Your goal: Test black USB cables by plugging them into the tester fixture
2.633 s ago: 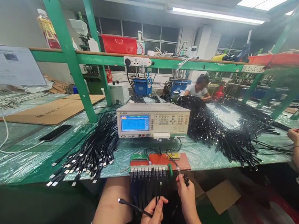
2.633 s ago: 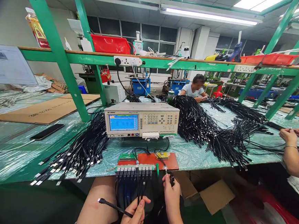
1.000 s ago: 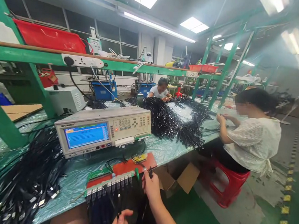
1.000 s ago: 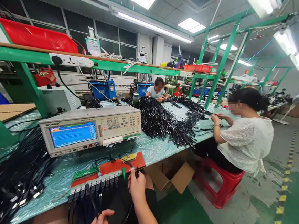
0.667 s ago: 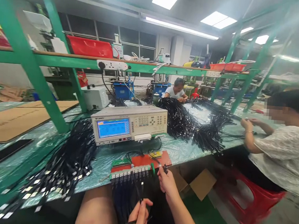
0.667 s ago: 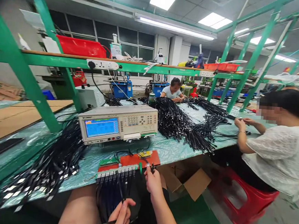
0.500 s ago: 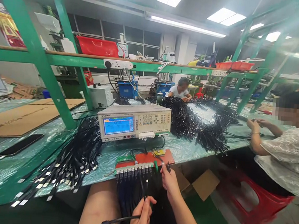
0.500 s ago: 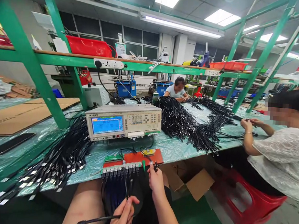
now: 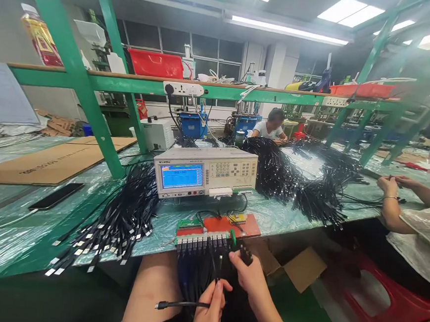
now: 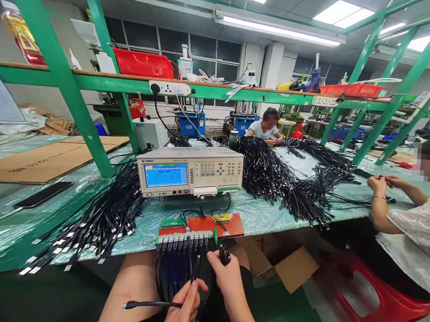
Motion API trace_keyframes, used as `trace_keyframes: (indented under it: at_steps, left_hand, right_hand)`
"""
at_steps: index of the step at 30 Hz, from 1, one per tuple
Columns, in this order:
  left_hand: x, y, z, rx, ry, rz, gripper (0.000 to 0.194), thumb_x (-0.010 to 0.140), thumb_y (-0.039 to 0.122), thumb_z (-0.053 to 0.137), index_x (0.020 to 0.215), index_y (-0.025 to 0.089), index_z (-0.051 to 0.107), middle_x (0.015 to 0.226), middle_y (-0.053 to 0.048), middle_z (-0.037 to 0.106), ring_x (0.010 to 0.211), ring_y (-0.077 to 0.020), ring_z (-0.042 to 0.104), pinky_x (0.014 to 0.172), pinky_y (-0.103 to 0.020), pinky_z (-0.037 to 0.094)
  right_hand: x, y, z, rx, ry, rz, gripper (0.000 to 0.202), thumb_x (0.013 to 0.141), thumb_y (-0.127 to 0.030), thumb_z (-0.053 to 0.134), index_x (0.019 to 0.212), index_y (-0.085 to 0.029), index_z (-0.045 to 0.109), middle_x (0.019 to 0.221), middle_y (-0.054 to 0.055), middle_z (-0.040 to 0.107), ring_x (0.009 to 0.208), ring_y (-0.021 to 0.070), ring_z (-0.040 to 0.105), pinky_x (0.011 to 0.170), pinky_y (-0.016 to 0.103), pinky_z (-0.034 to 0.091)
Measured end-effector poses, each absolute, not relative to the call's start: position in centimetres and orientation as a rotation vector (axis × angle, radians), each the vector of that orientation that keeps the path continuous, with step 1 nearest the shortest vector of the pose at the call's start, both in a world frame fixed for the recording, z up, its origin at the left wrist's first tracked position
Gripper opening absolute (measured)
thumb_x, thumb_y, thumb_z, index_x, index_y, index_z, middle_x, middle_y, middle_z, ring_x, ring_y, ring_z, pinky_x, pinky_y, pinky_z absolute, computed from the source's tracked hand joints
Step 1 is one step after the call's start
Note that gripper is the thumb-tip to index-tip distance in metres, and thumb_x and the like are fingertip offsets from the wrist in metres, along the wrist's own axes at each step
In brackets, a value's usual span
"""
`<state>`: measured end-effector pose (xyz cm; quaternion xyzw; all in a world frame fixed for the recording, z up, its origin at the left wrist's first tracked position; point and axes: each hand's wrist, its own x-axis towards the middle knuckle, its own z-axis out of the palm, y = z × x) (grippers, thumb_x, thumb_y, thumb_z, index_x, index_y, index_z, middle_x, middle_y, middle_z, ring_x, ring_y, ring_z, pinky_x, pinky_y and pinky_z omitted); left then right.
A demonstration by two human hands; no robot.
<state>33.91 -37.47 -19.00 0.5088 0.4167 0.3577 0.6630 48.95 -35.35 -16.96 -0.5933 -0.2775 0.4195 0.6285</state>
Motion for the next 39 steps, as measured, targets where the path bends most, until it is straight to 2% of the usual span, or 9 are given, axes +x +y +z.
trace_keyframes:
  at_steps: [4, 7, 10, 12, 16, 18, 21, 29, 39]
  left_hand:
    - [33.9, -37.9, -19.1, 1.184, 1.081, 0.788, 0.073, 0.081, 0.085, 0.049, 0.1, 0.018, 0.073, 0.056, 0.007, 0.042, 0.05, -0.0136, 0.039, 0.047, -0.026, 0.033]
    - [33.9, -38.0, -18.6, 1.205, 1.165, 0.875, 0.072, 0.082, 0.081, 0.053, 0.11, 0.019, 0.076, 0.074, -0.004, 0.068, 0.074, -0.0228, 0.062, 0.068, -0.032, 0.052]
    - [33.9, -37.9, -17.8, 1.179, 1.102, 1.032, 0.062, 0.086, 0.076, 0.054, 0.104, 0.021, 0.077, 0.097, -0.008, 0.076, 0.102, -0.0276, 0.067, 0.094, -0.036, 0.051]
    - [33.7, -37.8, -17.2, 1.119, 1.055, 1.121, 0.058, 0.088, 0.074, 0.053, 0.096, 0.022, 0.076, 0.089, -0.006, 0.075, 0.093, -0.0252, 0.069, 0.093, -0.035, 0.052]
    - [33.3, -38.1, -16.7, 1.0, 0.968, 1.152, 0.057, 0.088, 0.075, 0.052, 0.091, 0.02, 0.068, 0.055, 0.009, 0.037, 0.044, -0.0096, 0.036, 0.047, -0.023, 0.037]
    - [33.2, -38.3, -16.7, 0.982, 0.918, 1.083, 0.06, 0.086, 0.078, 0.052, 0.084, 0.019, 0.064, 0.055, 0.012, 0.022, 0.044, -0.0071, 0.017, 0.044, -0.021, 0.017]
    - [33.2, -38.4, -16.9, 0.986, 0.85, 0.987, 0.062, 0.086, 0.08, 0.051, 0.071, 0.02, 0.059, 0.054, 0.012, 0.015, 0.047, -0.0071, 0.01, 0.047, -0.023, 0.011]
    - [33.8, -37.9, -18.0, 1.067, 0.891, 0.985, 0.063, 0.086, 0.078, 0.052, 0.083, 0.017, 0.068, 0.051, 0.01, 0.03, 0.042, -0.0076, 0.028, 0.044, -0.023, 0.031]
    - [34.2, -38.0, -18.6, 1.057, 0.909, 0.964, 0.059, 0.087, 0.075, 0.053, 0.115, 0.024, 0.064, 0.066, 0.008, 0.042, 0.04, -0.0044, 0.025, 0.036, -0.019, 0.025]
  right_hand:
    - [46.9, -37.2, -16.2, -1.336, -0.911, 0.983, 0.043, 0.071, -0.055, 0.084, 0.076, -0.014, 0.072, 0.06, 0.001, 0.06, 0.054, 0.0127, 0.051, 0.052, 0.025, 0.042]
    - [46.4, -37.4, -15.8, -1.325, -0.845, 1.01, 0.047, 0.071, -0.061, 0.082, 0.072, -0.015, 0.07, 0.066, 0.005, 0.066, 0.059, 0.0168, 0.058, 0.055, 0.027, 0.046]
    - [47.2, -36.7, -16.1, -1.302, -0.752, 0.984, 0.056, 0.076, -0.071, 0.073, 0.081, -0.015, 0.073, 0.065, 0.007, 0.067, 0.057, 0.0189, 0.059, 0.052, 0.028, 0.045]
    - [48.3, -36.0, -16.6, -1.321, -0.734, 0.883, 0.059, 0.079, -0.074, 0.067, 0.083, -0.015, 0.074, 0.055, 0.002, 0.058, 0.051, 0.0151, 0.051, 0.048, 0.026, 0.038]
    - [50.6, -34.5, -18.3, -1.333, -0.66, 0.79, 0.062, 0.079, -0.075, 0.066, 0.076, -0.014, 0.07, 0.05, -0.006, 0.036, 0.046, 0.0086, 0.03, 0.045, 0.023, 0.02]
    - [51.3, -33.9, -19.0, -1.314, -0.614, 0.832, 0.06, 0.077, -0.074, 0.068, 0.076, -0.014, 0.068, 0.052, -0.008, 0.032, 0.047, 0.0075, 0.026, 0.045, 0.023, 0.016]
    - [51.7, -33.3, -19.9, -1.297, -0.559, 0.884, 0.059, 0.076, -0.074, 0.069, 0.078, -0.015, 0.065, 0.053, -0.01, 0.027, 0.046, 0.0065, 0.02, 0.044, 0.023, 0.013]
    - [51.5, -33.0, -20.7, -1.319, -0.526, 0.819, 0.057, 0.076, -0.073, 0.07, 0.073, -0.016, 0.064, 0.052, -0.008, 0.031, 0.047, 0.0077, 0.024, 0.045, 0.023, 0.015]
    - [51.3, -32.9, -19.2, -1.31, -0.457, 0.86, 0.058, 0.07, -0.075, 0.073, 0.07, -0.019, 0.059, 0.048, -0.01, 0.03, 0.042, 0.0065, 0.022, 0.042, 0.023, 0.014]
